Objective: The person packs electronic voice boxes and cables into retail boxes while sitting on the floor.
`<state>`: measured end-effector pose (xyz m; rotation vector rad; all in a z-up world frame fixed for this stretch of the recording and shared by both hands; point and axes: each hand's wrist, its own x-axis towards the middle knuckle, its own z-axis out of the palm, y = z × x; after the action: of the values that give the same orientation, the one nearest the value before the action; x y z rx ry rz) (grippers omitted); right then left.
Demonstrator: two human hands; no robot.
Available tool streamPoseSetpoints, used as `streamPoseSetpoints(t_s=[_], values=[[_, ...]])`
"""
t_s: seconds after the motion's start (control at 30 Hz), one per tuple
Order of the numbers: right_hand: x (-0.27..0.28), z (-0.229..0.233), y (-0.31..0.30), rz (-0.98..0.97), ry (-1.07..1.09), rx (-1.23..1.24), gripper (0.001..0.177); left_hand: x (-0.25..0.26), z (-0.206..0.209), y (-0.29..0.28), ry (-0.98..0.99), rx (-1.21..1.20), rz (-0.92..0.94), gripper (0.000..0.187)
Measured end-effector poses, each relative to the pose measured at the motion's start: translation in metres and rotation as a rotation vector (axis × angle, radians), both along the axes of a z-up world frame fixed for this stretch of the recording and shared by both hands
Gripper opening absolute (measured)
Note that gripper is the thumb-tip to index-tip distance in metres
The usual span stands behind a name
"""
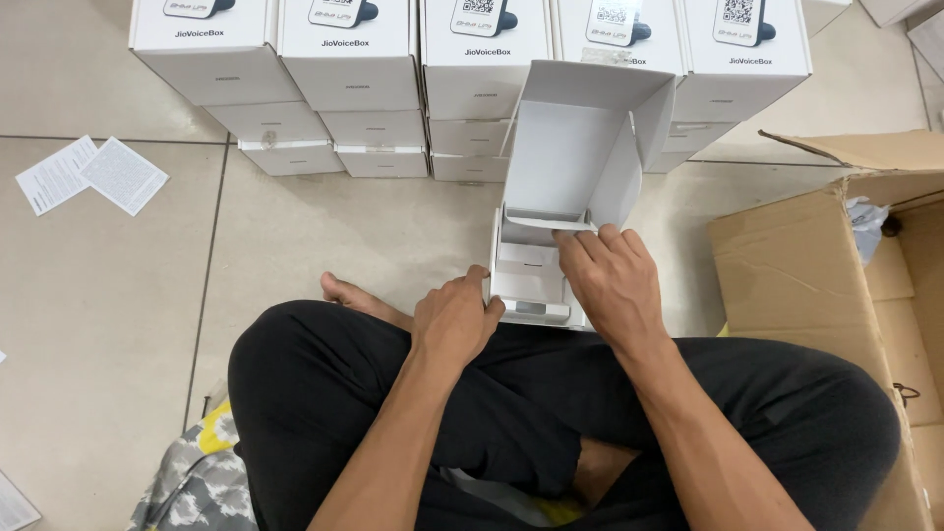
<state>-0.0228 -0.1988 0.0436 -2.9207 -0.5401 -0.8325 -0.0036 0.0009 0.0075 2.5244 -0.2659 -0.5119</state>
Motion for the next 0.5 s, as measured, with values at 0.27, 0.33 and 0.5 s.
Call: streamPoseSetpoints(t_s=[0.27, 0.33, 0.5], values=[[-0.008, 0.0, -0.004, 0.076, 0.166, 0.082, 0.012, -0.001, 0.002, 0.0, -0.061, -0.023, 0.04, 0.042], [-0.009, 0.002, -0.007, 0.075, 0.216, 0.11, 0.009, 0.001, 0.003, -0.002, -0.07, -0.029, 0.045, 0.04], [-0.012, 0.006, -0.013, 0.085, 0.297, 0.082, 0.008, 0.001, 0.003, -0.002, -0.094, -0.026, 0.065, 0.033]])
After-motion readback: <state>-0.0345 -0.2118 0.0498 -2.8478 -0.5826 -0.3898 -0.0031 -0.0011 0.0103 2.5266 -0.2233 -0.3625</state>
